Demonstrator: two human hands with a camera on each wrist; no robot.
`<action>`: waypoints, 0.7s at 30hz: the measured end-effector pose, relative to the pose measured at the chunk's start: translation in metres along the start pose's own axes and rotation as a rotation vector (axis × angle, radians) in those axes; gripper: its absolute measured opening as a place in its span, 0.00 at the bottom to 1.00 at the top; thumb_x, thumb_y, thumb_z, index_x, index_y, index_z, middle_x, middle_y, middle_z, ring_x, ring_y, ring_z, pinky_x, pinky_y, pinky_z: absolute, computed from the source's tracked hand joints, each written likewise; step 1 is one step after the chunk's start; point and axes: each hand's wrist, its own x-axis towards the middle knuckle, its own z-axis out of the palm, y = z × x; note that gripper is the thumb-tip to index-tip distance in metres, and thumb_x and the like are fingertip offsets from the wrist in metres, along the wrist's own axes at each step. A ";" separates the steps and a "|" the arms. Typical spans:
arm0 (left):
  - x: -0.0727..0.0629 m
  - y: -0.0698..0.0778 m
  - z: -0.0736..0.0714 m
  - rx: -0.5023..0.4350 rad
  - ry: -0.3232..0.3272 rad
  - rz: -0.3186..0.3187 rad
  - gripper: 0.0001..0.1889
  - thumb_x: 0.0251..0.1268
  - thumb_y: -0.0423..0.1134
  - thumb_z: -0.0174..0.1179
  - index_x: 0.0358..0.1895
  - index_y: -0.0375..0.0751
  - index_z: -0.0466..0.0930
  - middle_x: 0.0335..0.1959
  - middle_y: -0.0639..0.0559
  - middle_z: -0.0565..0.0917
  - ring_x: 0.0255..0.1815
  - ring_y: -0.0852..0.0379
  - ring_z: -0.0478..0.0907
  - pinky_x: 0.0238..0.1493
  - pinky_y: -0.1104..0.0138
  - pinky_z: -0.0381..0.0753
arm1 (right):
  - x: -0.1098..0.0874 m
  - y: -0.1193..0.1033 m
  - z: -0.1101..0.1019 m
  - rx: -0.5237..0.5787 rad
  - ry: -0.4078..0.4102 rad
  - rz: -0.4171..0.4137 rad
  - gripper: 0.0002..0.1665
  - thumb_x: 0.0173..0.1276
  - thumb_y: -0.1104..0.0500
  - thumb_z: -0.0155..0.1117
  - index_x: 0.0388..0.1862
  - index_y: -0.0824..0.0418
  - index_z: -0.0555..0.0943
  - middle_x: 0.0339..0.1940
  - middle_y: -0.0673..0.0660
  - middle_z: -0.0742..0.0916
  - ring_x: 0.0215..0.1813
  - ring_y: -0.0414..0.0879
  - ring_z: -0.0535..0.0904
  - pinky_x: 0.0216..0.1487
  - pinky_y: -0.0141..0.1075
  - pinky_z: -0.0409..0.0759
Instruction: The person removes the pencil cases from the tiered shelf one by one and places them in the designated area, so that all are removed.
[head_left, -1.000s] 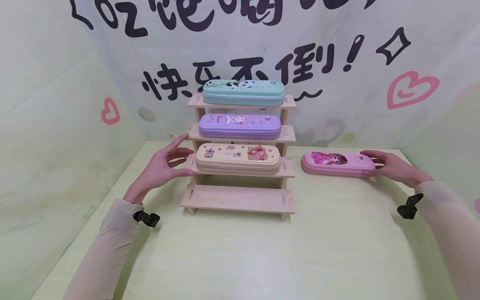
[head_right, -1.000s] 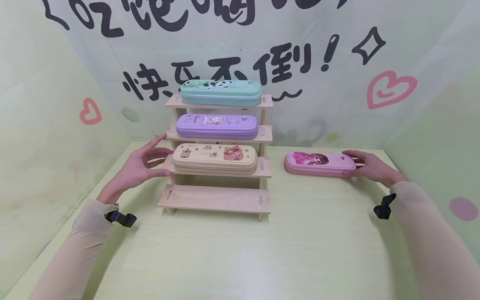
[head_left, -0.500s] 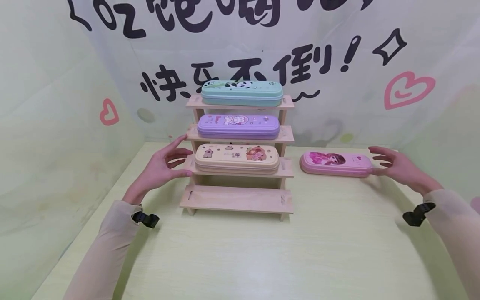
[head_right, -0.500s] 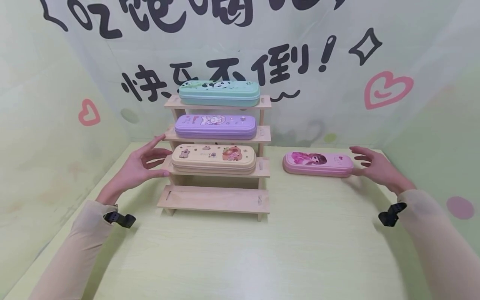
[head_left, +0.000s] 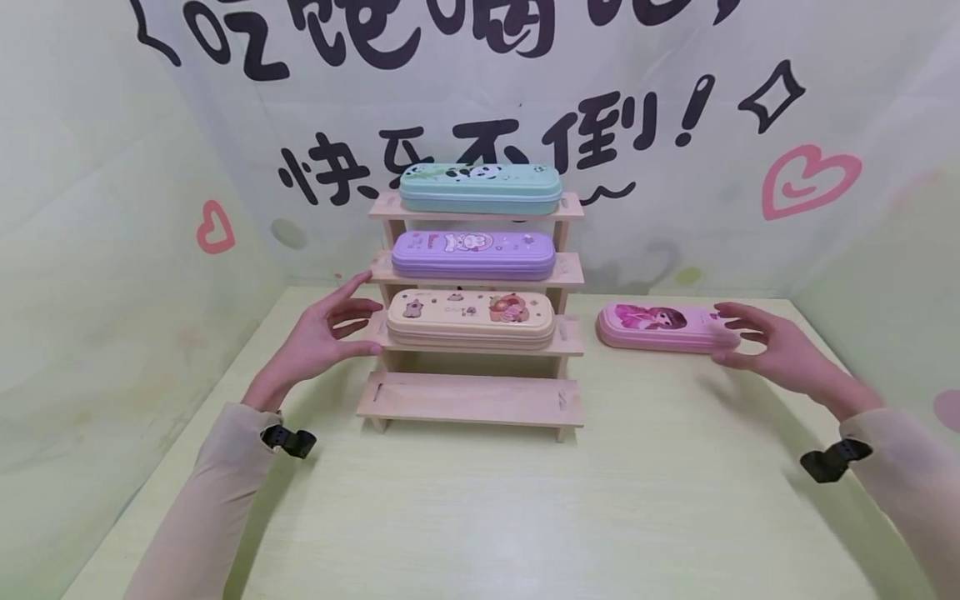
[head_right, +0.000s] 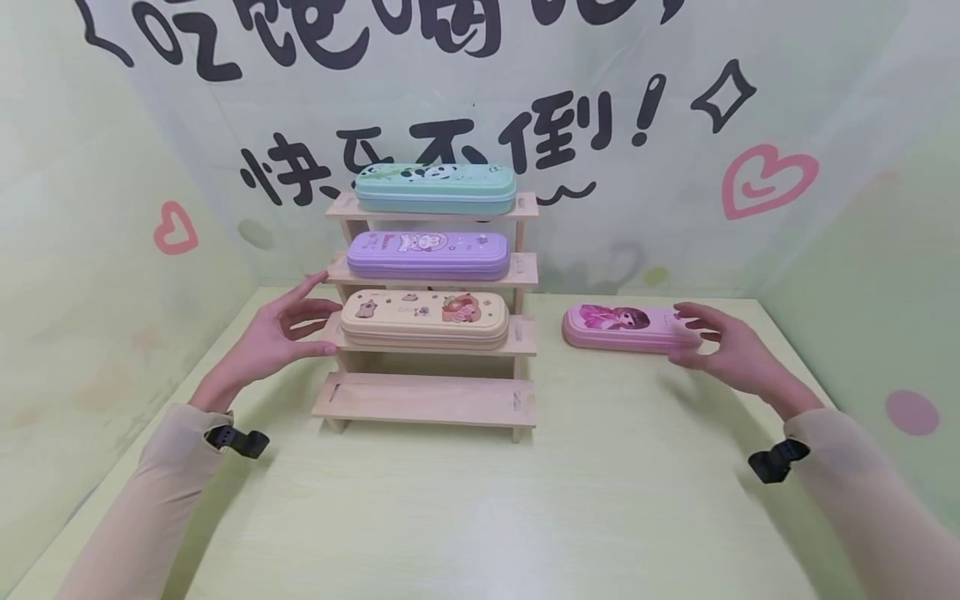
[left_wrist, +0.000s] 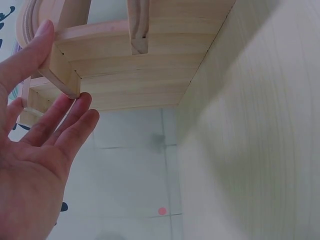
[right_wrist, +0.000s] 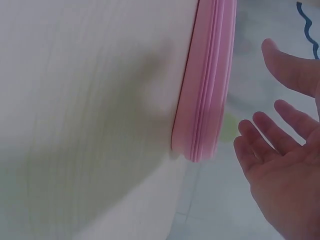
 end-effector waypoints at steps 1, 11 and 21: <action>0.000 0.000 0.000 0.002 -0.002 0.003 0.57 0.56 0.26 0.79 0.85 0.61 0.57 0.66 0.36 0.79 0.68 0.40 0.75 0.71 0.50 0.76 | -0.002 -0.004 0.003 -0.001 0.003 -0.005 0.48 0.67 0.59 0.79 0.80 0.67 0.66 0.73 0.72 0.74 0.68 0.72 0.71 0.50 0.08 0.65; 0.000 0.000 -0.001 -0.008 0.002 -0.001 0.57 0.56 0.25 0.79 0.85 0.61 0.58 0.66 0.36 0.79 0.68 0.41 0.75 0.71 0.51 0.76 | -0.010 -0.047 0.026 -0.038 0.039 -0.070 0.45 0.64 0.57 0.83 0.77 0.62 0.72 0.72 0.68 0.77 0.65 0.70 0.76 0.58 0.35 0.77; 0.000 -0.001 -0.001 0.001 -0.003 0.018 0.57 0.56 0.26 0.79 0.85 0.60 0.57 0.66 0.35 0.79 0.68 0.39 0.75 0.68 0.65 0.79 | -0.010 -0.086 0.048 -0.004 0.048 -0.154 0.44 0.62 0.57 0.84 0.74 0.64 0.75 0.69 0.66 0.80 0.63 0.66 0.78 0.59 0.21 0.73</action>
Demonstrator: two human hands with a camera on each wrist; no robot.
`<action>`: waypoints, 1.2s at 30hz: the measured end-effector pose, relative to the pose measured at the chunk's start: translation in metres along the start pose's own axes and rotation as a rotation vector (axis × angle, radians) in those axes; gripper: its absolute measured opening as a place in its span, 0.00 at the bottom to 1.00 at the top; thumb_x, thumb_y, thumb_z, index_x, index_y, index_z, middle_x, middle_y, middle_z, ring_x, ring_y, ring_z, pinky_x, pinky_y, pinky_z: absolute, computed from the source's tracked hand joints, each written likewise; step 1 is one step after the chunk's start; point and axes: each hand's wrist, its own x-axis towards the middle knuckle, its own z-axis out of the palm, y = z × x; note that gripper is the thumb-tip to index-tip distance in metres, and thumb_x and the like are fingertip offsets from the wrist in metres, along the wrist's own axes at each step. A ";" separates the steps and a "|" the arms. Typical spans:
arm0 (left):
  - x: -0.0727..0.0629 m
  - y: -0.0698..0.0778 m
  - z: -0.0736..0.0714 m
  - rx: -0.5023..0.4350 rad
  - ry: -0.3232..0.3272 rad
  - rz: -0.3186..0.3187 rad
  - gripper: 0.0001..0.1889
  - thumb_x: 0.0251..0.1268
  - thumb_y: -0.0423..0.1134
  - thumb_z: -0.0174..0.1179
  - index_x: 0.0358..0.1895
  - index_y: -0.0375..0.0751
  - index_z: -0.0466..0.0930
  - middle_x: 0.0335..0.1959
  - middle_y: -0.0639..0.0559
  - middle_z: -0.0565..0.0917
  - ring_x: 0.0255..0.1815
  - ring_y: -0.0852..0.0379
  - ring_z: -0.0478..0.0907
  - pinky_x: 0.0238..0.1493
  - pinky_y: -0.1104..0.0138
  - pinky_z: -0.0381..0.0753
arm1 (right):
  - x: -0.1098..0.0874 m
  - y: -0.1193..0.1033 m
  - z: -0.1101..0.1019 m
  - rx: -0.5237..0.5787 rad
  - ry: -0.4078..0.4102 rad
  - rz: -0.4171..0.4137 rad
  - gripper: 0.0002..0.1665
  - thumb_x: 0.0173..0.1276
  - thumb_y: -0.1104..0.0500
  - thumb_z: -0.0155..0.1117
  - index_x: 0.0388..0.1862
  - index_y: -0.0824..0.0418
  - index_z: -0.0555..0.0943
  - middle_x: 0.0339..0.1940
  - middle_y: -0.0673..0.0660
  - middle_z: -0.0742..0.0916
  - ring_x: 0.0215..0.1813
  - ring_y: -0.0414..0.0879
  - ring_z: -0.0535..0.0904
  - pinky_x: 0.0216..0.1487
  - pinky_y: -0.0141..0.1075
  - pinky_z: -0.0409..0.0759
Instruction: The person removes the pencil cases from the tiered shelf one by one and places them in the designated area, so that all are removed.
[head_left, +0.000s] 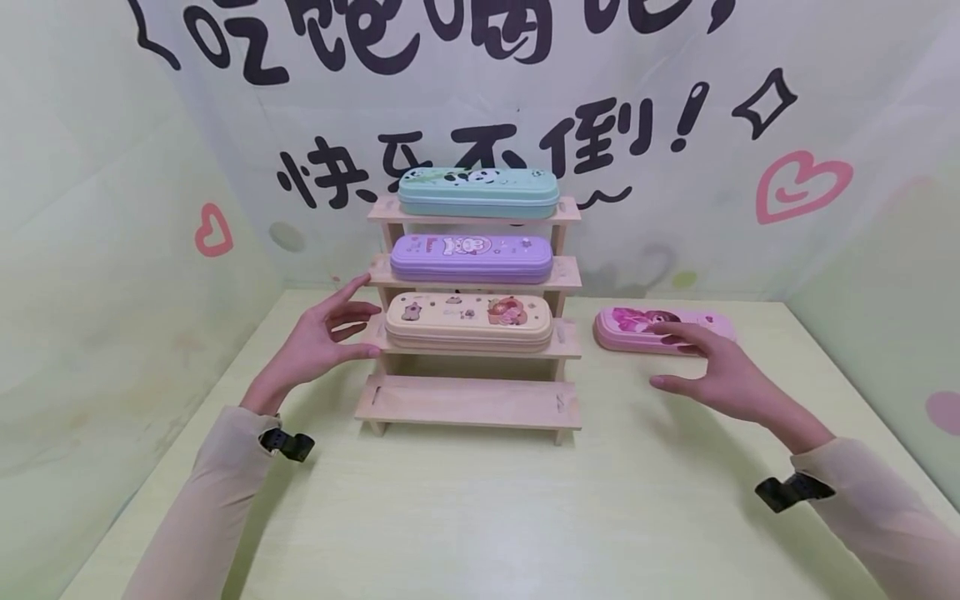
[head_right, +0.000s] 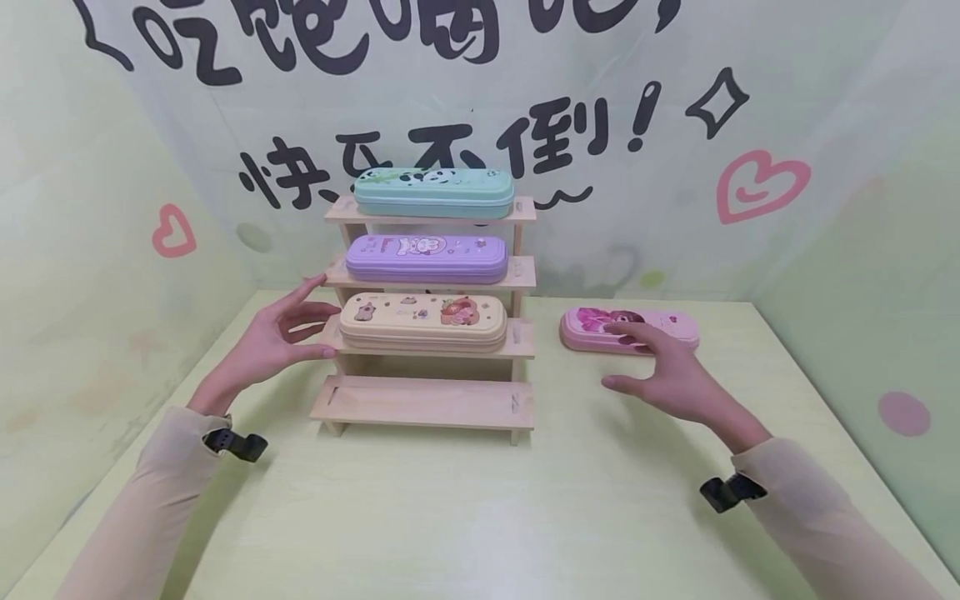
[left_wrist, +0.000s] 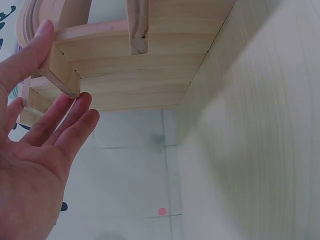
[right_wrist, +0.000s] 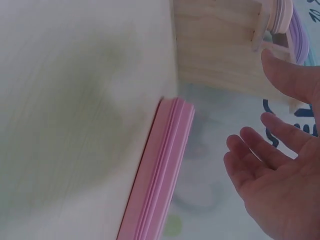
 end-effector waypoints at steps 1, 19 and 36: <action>0.000 0.000 0.000 0.001 0.001 -0.001 0.57 0.56 0.26 0.79 0.85 0.60 0.57 0.66 0.35 0.79 0.68 0.39 0.75 0.68 0.65 0.79 | 0.001 -0.004 0.002 0.006 -0.002 -0.008 0.44 0.62 0.57 0.84 0.74 0.64 0.75 0.68 0.66 0.81 0.63 0.66 0.79 0.58 0.18 0.71; -0.002 -0.001 0.001 0.001 0.007 -0.005 0.57 0.56 0.26 0.79 0.85 0.61 0.57 0.67 0.36 0.79 0.68 0.39 0.75 0.68 0.68 0.79 | 0.045 -0.075 0.033 0.054 -0.064 0.019 0.45 0.65 0.46 0.82 0.76 0.58 0.74 0.73 0.60 0.79 0.71 0.63 0.76 0.70 0.63 0.76; -0.001 0.000 0.001 -0.009 0.008 0.002 0.57 0.55 0.25 0.79 0.85 0.60 0.57 0.67 0.35 0.78 0.68 0.39 0.75 0.68 0.65 0.79 | 0.079 -0.100 0.060 0.085 -0.027 -0.037 0.44 0.63 0.52 0.83 0.75 0.59 0.75 0.66 0.59 0.83 0.66 0.58 0.79 0.69 0.55 0.78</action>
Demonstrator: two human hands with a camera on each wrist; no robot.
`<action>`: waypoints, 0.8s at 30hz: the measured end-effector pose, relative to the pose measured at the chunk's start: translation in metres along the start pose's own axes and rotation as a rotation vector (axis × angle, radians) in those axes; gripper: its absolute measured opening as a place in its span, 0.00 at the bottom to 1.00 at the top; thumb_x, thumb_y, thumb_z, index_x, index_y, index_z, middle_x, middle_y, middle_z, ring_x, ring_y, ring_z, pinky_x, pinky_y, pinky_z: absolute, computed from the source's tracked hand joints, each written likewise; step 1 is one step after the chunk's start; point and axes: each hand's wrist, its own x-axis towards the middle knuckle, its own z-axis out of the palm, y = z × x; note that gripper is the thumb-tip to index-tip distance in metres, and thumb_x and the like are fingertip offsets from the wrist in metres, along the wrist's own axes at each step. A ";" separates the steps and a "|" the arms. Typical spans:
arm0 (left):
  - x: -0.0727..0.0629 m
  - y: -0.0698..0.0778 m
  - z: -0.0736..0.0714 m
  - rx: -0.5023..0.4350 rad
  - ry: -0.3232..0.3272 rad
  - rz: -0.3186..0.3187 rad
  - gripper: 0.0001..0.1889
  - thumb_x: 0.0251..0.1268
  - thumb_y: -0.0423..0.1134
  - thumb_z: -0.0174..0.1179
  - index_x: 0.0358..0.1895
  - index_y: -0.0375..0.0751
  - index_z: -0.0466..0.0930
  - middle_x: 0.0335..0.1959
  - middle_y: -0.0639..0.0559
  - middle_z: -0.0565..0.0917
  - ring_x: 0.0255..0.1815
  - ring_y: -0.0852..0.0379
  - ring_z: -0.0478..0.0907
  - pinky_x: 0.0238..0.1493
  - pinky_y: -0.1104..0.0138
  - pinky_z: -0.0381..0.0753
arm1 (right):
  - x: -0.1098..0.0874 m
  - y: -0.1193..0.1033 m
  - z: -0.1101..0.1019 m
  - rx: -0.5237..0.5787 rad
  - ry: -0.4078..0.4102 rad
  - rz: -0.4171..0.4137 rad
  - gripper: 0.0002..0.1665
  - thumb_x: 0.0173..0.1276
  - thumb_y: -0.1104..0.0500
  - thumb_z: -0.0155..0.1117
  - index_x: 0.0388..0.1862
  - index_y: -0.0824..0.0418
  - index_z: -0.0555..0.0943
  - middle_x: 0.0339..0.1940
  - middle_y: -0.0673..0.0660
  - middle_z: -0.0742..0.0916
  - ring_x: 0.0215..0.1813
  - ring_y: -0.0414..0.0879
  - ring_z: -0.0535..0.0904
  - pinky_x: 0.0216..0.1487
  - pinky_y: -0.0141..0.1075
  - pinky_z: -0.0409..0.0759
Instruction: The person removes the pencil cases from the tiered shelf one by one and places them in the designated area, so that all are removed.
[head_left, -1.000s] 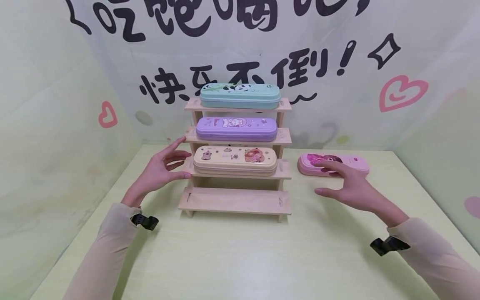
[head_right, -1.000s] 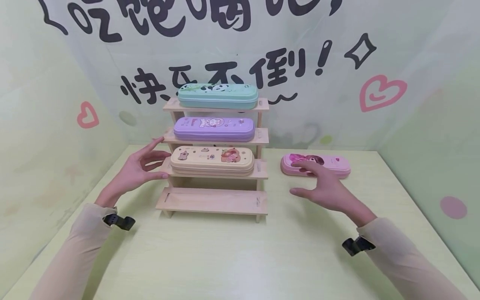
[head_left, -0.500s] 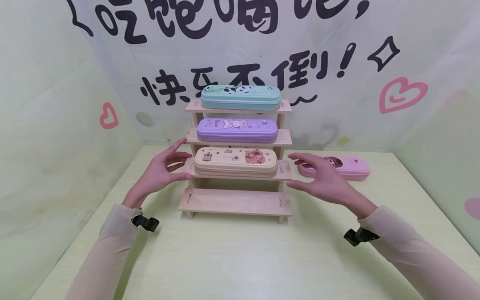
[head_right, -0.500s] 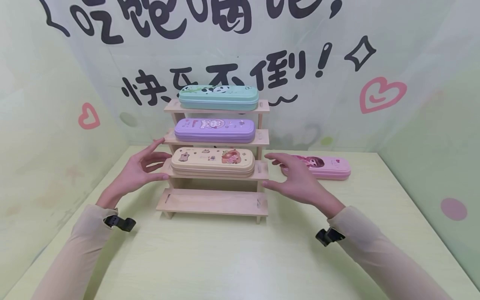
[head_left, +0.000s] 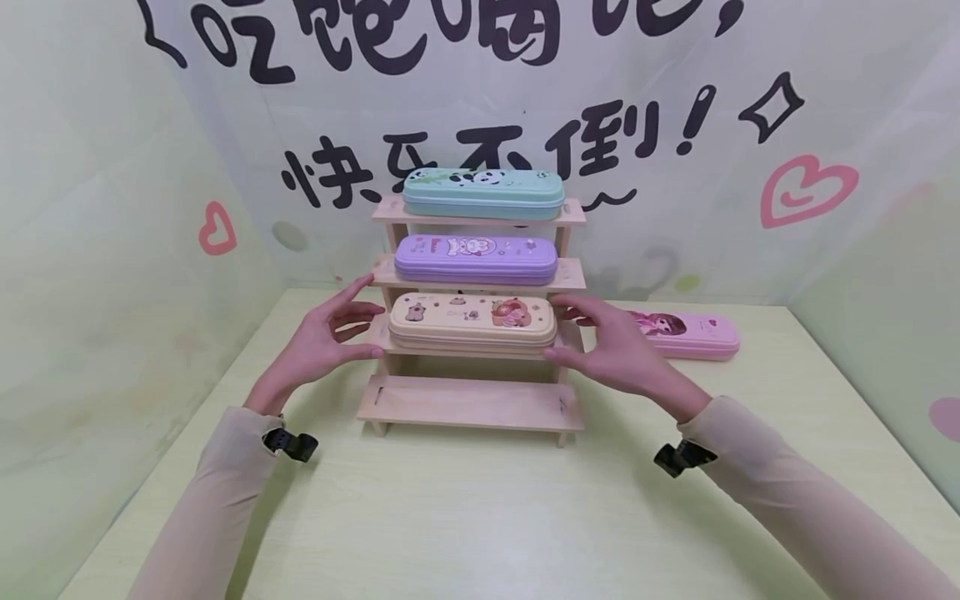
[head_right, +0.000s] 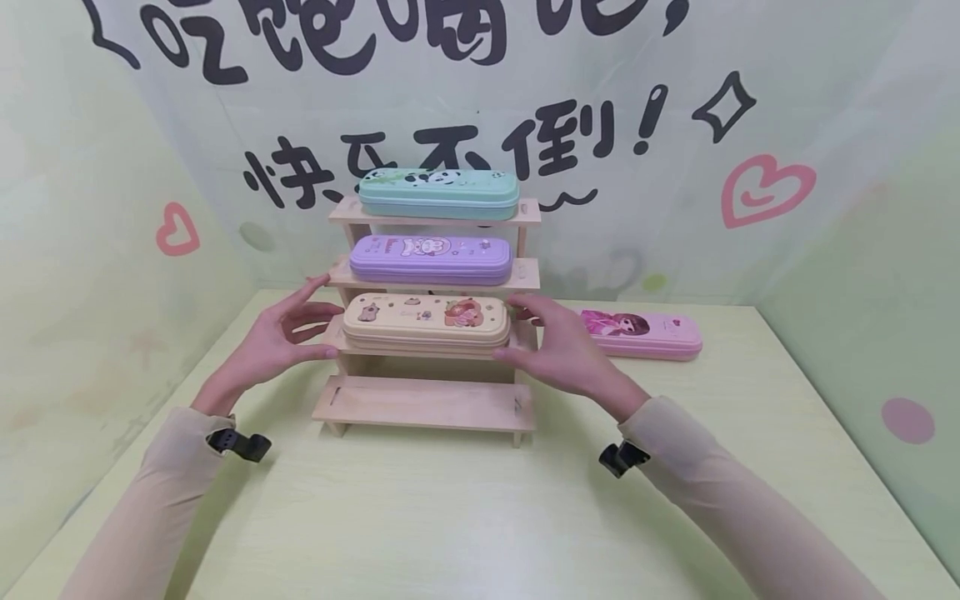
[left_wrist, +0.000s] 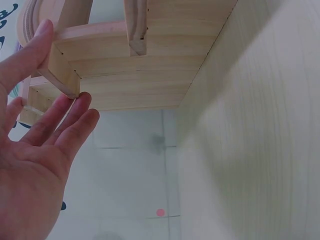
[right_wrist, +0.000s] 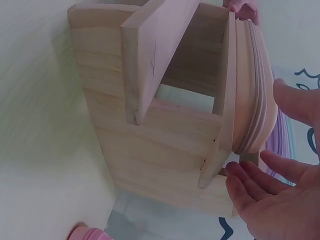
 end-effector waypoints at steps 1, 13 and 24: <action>0.000 0.000 0.000 0.003 -0.003 0.002 0.57 0.56 0.26 0.79 0.86 0.60 0.57 0.67 0.35 0.78 0.68 0.39 0.75 0.68 0.66 0.79 | 0.001 0.000 0.001 0.004 0.002 0.005 0.44 0.62 0.52 0.83 0.75 0.59 0.75 0.65 0.59 0.84 0.65 0.58 0.79 0.69 0.55 0.78; 0.000 0.000 0.000 0.011 -0.003 -0.006 0.57 0.56 0.26 0.79 0.85 0.61 0.57 0.66 0.36 0.79 0.68 0.39 0.75 0.67 0.68 0.79 | 0.006 -0.006 0.010 0.010 -0.008 0.041 0.47 0.63 0.52 0.83 0.77 0.60 0.72 0.69 0.61 0.82 0.64 0.60 0.80 0.68 0.56 0.79; 0.000 0.000 0.000 0.001 -0.005 -0.006 0.57 0.56 0.26 0.79 0.85 0.60 0.57 0.66 0.36 0.79 0.68 0.39 0.75 0.68 0.66 0.79 | 0.013 -0.008 0.013 -0.004 -0.007 0.043 0.49 0.62 0.49 0.84 0.78 0.58 0.72 0.72 0.60 0.81 0.67 0.60 0.80 0.71 0.56 0.77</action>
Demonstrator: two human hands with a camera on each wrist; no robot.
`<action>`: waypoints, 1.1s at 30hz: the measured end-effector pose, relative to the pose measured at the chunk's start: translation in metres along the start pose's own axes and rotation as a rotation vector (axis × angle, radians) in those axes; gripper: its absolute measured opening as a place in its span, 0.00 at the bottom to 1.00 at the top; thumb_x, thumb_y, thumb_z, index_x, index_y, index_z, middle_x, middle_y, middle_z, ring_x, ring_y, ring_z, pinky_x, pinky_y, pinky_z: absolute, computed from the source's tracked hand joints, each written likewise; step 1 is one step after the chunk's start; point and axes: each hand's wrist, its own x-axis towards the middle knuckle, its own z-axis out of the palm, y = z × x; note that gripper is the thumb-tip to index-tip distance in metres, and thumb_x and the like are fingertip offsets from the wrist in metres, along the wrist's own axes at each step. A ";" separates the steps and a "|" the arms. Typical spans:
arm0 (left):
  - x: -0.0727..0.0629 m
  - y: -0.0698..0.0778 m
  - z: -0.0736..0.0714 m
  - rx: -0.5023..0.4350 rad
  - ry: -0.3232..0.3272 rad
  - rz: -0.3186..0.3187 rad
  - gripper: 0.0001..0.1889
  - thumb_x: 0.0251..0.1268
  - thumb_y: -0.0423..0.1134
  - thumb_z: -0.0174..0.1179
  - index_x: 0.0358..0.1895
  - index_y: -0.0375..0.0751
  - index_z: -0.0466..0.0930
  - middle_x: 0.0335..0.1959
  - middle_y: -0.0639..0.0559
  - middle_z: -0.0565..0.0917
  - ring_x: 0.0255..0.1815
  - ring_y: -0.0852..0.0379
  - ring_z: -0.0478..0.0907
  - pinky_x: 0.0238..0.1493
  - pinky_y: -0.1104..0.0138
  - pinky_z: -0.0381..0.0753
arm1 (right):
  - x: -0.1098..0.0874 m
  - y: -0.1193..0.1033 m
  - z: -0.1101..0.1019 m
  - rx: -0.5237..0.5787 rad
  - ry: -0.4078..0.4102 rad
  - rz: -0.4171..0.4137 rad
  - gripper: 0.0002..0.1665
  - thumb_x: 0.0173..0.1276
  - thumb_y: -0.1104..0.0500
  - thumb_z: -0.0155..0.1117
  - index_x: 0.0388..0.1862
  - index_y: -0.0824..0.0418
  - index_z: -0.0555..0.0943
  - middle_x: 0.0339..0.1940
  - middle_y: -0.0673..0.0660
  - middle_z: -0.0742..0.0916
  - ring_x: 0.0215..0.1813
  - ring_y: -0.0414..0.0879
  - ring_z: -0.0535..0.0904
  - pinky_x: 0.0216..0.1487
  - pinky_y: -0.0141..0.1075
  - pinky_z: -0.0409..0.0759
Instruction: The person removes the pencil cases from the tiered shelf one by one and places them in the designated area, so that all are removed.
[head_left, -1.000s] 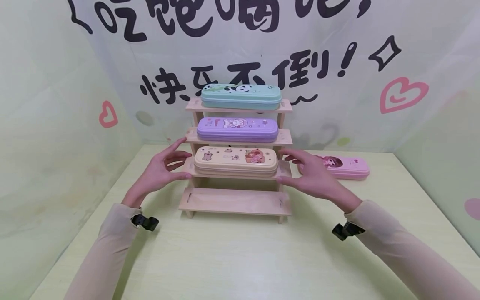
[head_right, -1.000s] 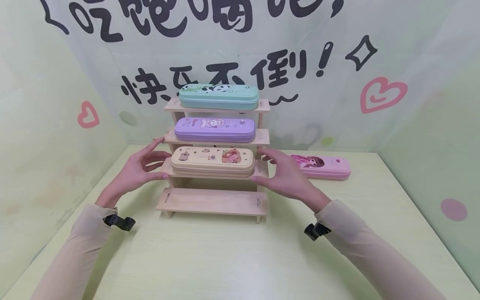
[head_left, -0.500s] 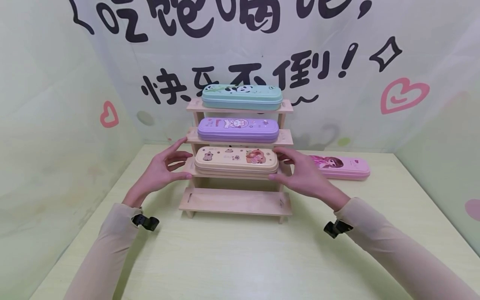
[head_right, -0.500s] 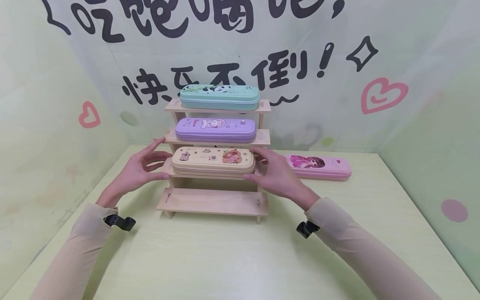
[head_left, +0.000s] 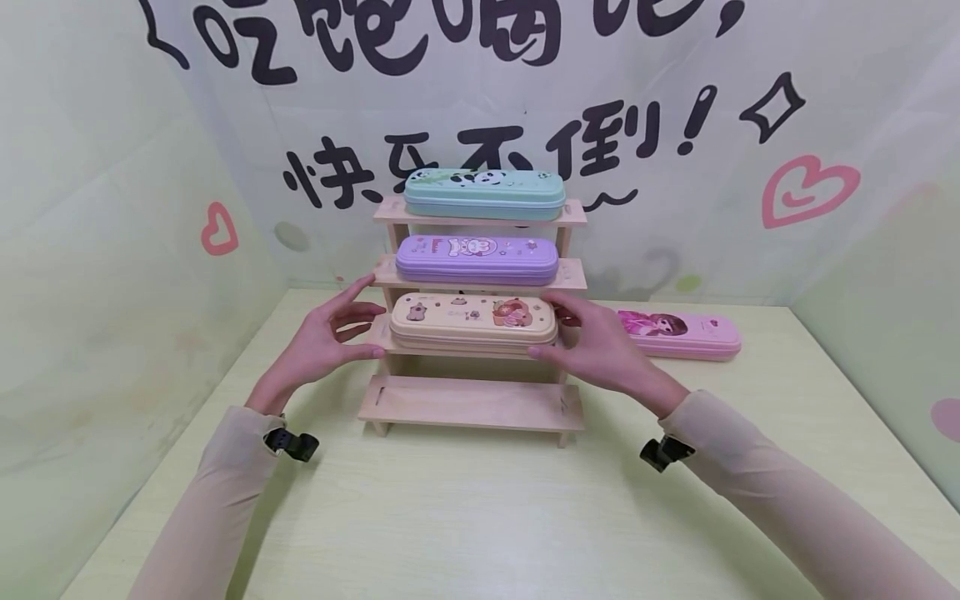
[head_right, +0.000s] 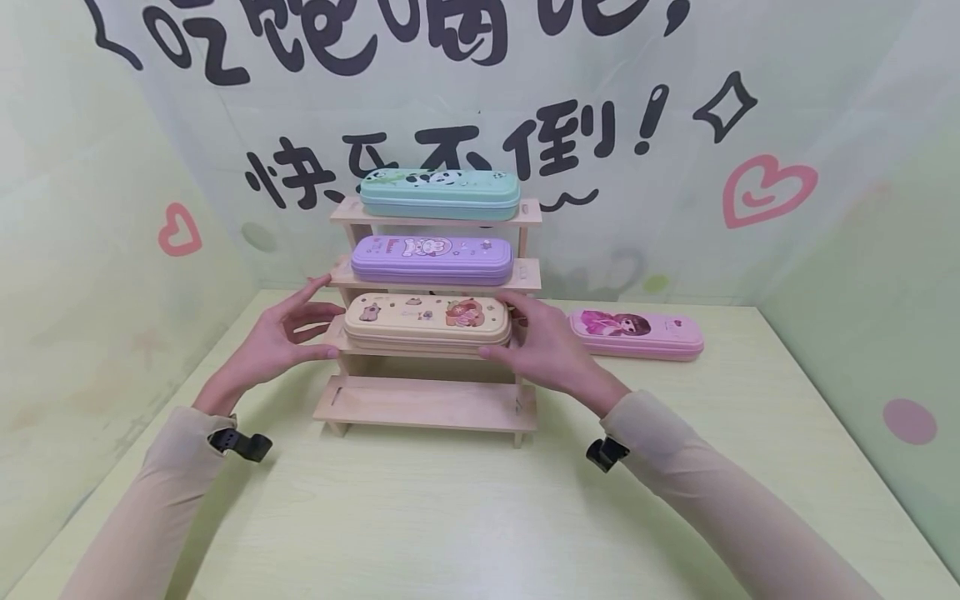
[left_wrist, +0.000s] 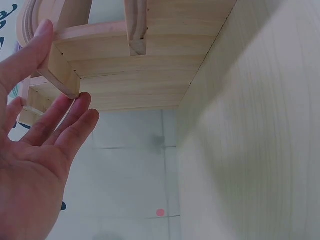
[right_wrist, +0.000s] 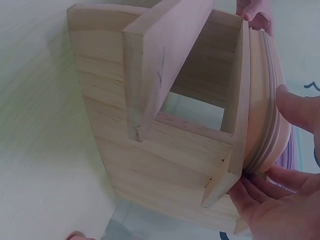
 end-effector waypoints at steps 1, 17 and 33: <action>0.000 0.000 0.000 0.002 0.000 0.000 0.57 0.56 0.26 0.79 0.85 0.60 0.57 0.66 0.36 0.79 0.68 0.39 0.75 0.68 0.66 0.79 | 0.000 0.000 0.000 -0.002 0.000 0.002 0.49 0.62 0.49 0.84 0.78 0.58 0.72 0.71 0.60 0.81 0.67 0.60 0.80 0.72 0.56 0.77; -0.001 0.000 -0.001 0.013 0.001 0.000 0.57 0.56 0.26 0.79 0.85 0.61 0.57 0.66 0.36 0.79 0.68 0.39 0.76 0.70 0.57 0.78 | 0.004 -0.001 0.003 0.028 0.005 0.037 0.48 0.61 0.51 0.85 0.77 0.58 0.73 0.69 0.61 0.82 0.64 0.60 0.82 0.67 0.55 0.82; 0.000 -0.001 0.000 -0.001 -0.003 -0.006 0.56 0.57 0.27 0.80 0.85 0.62 0.57 0.66 0.37 0.79 0.68 0.40 0.75 0.71 0.47 0.74 | 0.000 0.002 0.001 0.053 0.024 -0.002 0.45 0.61 0.54 0.85 0.75 0.60 0.74 0.66 0.60 0.83 0.62 0.59 0.82 0.67 0.56 0.81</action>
